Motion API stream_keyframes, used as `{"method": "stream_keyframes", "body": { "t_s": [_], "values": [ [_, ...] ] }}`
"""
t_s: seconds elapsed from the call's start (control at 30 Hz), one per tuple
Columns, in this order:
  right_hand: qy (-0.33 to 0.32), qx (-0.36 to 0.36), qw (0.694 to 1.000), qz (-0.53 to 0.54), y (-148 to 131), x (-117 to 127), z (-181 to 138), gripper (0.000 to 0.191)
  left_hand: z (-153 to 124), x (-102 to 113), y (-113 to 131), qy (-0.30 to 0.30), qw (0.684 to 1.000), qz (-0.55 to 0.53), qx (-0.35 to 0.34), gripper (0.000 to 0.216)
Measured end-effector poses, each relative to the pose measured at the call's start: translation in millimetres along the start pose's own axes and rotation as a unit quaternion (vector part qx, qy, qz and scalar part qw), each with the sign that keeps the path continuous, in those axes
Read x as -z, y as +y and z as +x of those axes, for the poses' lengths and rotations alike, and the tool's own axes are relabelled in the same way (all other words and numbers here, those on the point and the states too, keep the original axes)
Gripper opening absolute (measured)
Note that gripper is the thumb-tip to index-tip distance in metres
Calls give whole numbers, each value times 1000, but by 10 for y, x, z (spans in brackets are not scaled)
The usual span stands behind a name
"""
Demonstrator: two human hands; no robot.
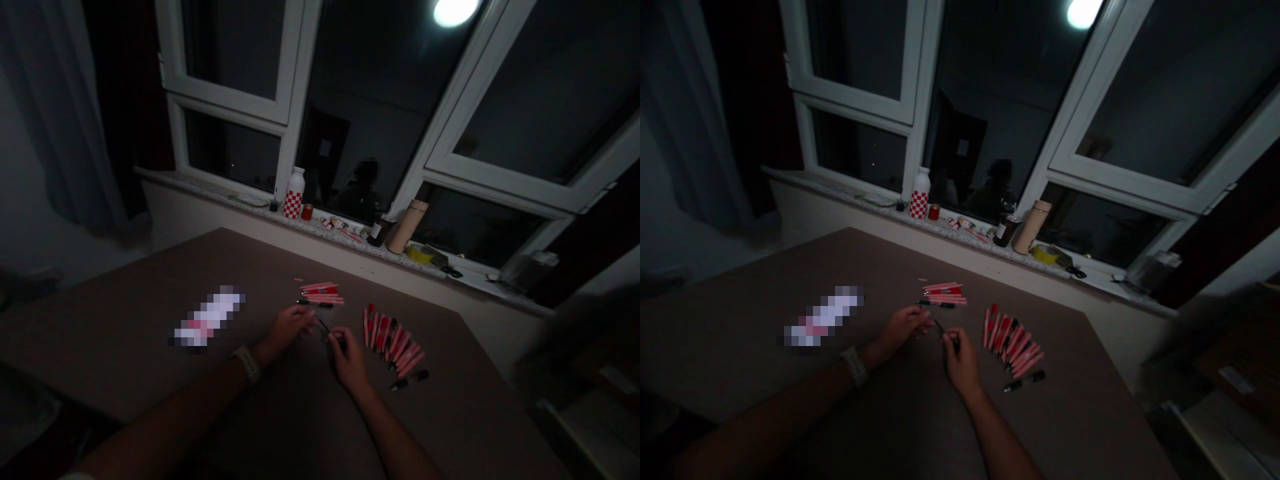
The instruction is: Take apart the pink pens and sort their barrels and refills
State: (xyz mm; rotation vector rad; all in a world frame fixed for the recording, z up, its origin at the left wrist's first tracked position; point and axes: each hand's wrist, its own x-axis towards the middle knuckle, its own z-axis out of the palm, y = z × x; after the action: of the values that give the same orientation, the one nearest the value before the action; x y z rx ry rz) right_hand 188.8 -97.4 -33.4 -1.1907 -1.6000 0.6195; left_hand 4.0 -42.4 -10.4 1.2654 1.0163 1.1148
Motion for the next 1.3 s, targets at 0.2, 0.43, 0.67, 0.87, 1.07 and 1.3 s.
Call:
{"method": "stream_keyframes", "body": {
  "t_s": [0.2, 0.43, 0.67, 0.87, 1.07, 1.3],
  "values": [
    [-7, 18, 1000, -9, -6, 16, -12, 21, 21, -10, -46, -18, 1000, 21, -5, 44],
    [3, 24, 1000, -13, 12, 23, -25, 19, 9, -12, -8, -66, 996, 52, -22, 44],
    [4, 12, 1000, -7, 20, 30, -30, 22, -7, -35, 18, -68, 995, 55, -39, 43],
    [7, -8, 1000, 8, 13, 39, -49, 31, 10, -26, -45, -77, 993, 60, -61, 44],
    [-5, -43, 998, 37, 27, 73, -83, 34, 22, -28, -122, -68, 993, 55, -79, 46],
    [-12, -62, 997, 39, 47, 102, -131, 34, -4, -42, -167, -59, 995, 25, -79, 44]
  ]
}}
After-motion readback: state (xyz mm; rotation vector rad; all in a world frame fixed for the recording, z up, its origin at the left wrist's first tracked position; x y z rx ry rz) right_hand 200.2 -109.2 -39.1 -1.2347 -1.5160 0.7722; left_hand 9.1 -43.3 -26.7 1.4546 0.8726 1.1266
